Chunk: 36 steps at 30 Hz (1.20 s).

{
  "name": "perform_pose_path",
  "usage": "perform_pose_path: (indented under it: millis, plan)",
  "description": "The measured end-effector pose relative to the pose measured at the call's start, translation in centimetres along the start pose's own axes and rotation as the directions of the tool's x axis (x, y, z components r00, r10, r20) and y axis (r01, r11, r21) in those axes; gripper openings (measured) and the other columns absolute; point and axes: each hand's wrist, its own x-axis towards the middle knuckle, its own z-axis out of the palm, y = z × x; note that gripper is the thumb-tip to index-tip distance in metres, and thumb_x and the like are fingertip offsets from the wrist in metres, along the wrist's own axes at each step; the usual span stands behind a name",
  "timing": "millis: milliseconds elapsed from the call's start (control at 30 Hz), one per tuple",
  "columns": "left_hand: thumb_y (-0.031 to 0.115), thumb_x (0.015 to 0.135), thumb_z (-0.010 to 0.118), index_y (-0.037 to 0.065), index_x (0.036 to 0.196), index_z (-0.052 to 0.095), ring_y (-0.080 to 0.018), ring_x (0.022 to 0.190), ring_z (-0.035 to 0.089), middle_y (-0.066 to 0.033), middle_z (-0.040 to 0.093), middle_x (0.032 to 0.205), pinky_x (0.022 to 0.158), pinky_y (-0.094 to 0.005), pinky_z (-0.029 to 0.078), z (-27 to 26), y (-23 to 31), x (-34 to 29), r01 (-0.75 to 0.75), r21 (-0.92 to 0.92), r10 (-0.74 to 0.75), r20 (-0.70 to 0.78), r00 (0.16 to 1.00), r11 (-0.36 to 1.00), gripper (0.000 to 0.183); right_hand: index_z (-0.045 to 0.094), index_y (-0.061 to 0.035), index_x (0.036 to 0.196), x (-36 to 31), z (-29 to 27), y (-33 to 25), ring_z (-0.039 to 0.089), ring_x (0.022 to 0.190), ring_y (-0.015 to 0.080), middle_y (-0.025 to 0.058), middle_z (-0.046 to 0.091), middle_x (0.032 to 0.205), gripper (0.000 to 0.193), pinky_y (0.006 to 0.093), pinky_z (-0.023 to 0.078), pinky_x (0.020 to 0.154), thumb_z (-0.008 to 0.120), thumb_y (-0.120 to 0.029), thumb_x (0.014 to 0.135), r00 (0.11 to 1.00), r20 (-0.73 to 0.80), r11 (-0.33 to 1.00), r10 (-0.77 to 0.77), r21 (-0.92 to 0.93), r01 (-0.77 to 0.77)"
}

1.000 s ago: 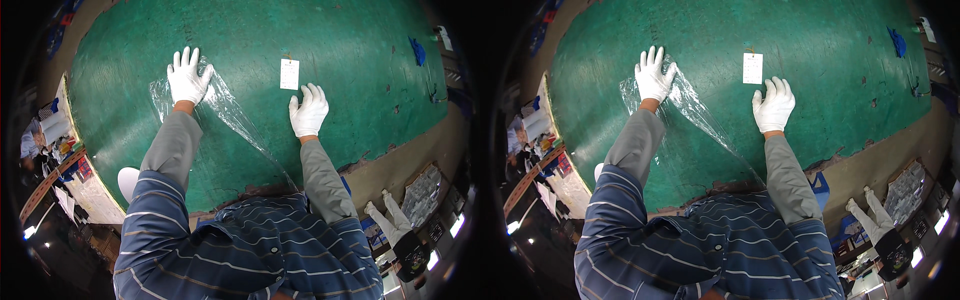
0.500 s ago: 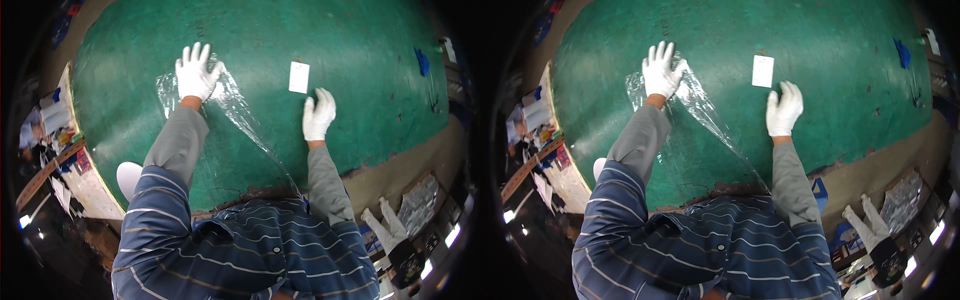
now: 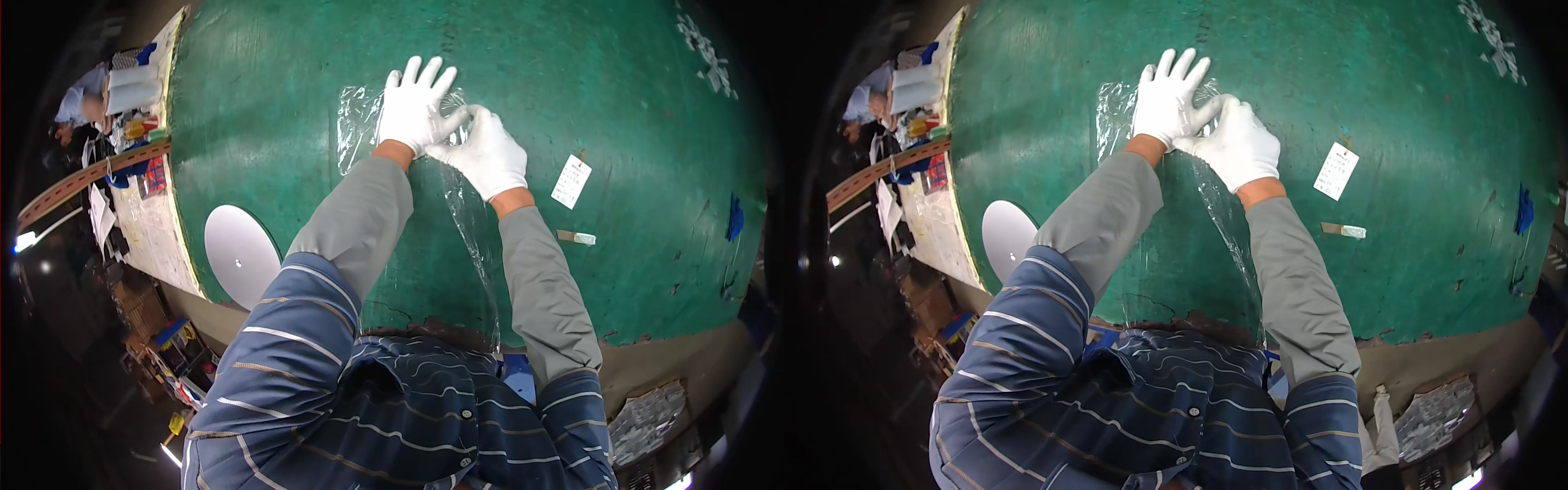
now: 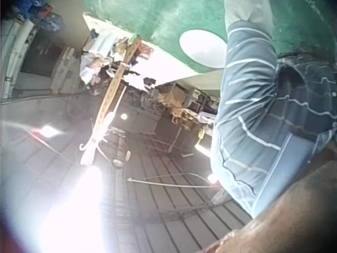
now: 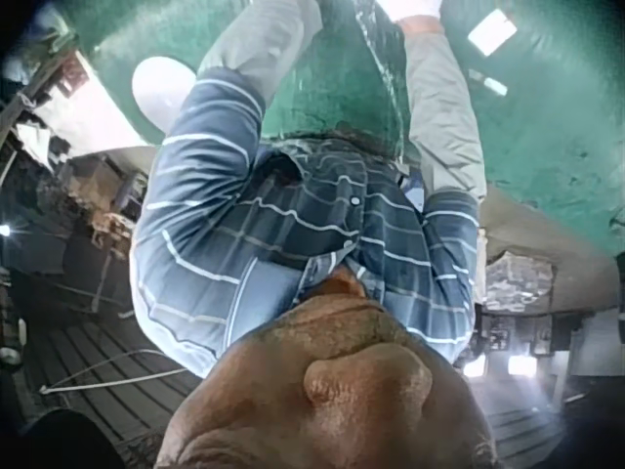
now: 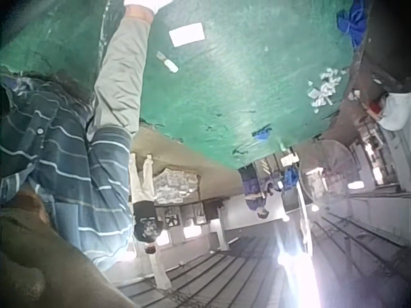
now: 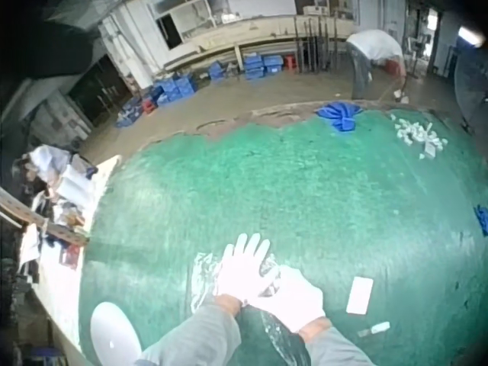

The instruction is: Wrapping circular metal plates in plastic film and attaching labels.

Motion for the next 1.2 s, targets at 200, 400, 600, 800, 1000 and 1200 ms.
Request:
perform_pose_path:
  millis: [200, 400, 600, 800, 1000, 1200]
  plan:
    - [0.057, 0.088, 0.056, 0.017, 0.142, 0.055, -0.0331, 0.140, 0.038, -0.0081, 0.048, 0.152, 0.114, -0.0534, 0.030, 0.3, 0.1, 0.3, 0.010, -0.014, -0.010, -0.021, 1.000, 1.000, 0.067, 0.069, -0.0109, 0.098, 1.5, 1.8, 3.4, 0.065, 0.072, 0.0193, 0.0029, 0.068, 0.080, 0.018, 0.0327, 0.051, 0.067, 0.072, -0.025, 0.087, 0.963, -0.264, 0.983, -0.049, 0.158, 0.093]
    - [0.056, 0.089, 0.056, 0.018, 0.141, 0.057, -0.0318, 0.142, 0.038, -0.0074, 0.048, 0.152, 0.114, -0.0536, 0.031, -0.1, -0.3, 0.3, 0.022, -0.045, -0.023, -0.017, 1.000, 0.999, 0.065, 0.071, -0.0098, 0.098, 3.7, -4.3, 12.1, 0.065, 0.077, 0.0153, 0.0024, 0.073, 0.087, 0.018, 0.0303, 0.052, 0.070, 0.067, -0.027, 0.094, 0.835, -0.512, 0.975, 0.200, 0.016, -0.224]
    - [0.058, 0.090, 0.055, 0.018, 0.141, 0.057, -0.0305, 0.142, 0.037, -0.0065, 0.048, 0.152, 0.116, -0.0523, 0.029, 1.3, -0.5, 0.1, 0.030, -0.043, -0.033, -0.060, 0.998, 0.999, 0.065, 0.063, -0.0181, 0.131, 4.1, -2.1, 8.3, 0.069, 0.090, 0.0258, 0.0061, 0.072, 0.113, 0.039, 0.0365, 0.055, 0.081, 0.065, -0.026, 0.093, 0.831, -0.551, 0.982, 0.071, 0.187, 0.040]
    - [0.059, 0.090, 0.053, 0.018, 0.141, 0.056, -0.0303, 0.141, 0.037, -0.0060, 0.047, 0.152, 0.117, -0.0515, 0.028, 0.6, 0.0, 0.4, 0.031, -0.080, -0.036, -0.059, 0.998, 0.996, 0.066, 0.068, -0.0248, 0.125, 6.3, -2.4, 10.5, 0.067, 0.090, 0.0295, 0.0069, 0.067, 0.111, 0.040, 0.0394, 0.055, 0.080, 0.059, -0.008, 0.090, 0.833, -0.441, 0.864, -0.334, -0.496, 0.084]
    - [0.060, 0.089, 0.054, 0.018, 0.141, 0.056, -0.0302, 0.141, 0.038, -0.0058, 0.047, 0.152, 0.117, -0.0516, 0.028, 0.3, -0.5, 0.3, 0.036, -0.094, -0.041, -0.051, 0.998, 0.995, 0.067, 0.067, -0.0143, 0.127, 3.3, -5.6, 8.2, 0.067, 0.101, 0.0284, 0.0102, 0.065, 0.119, 0.037, 0.0378, 0.054, 0.089, 0.058, -0.007, 0.093, 0.740, -0.622, 0.947, -0.257, -0.314, 0.066]
    - [0.062, 0.088, 0.055, 0.017, 0.137, 0.058, -0.0301, 0.138, 0.039, -0.0059, 0.049, 0.149, 0.114, -0.0510, 0.030, 1.2, -1.1, -0.4, 0.025, -0.090, -0.035, -0.106, 0.994, 0.996, 0.066, 0.044, 0.0042, 0.146, -10.3, 5.6, -8.9, 0.048, 0.134, 0.0391, 0.0242, 0.047, 0.148, 0.058, 0.0472, 0.039, 0.113, 0.054, -0.005, 0.090, 0.777, -0.292, 0.771, -0.558, 0.163, 0.616]
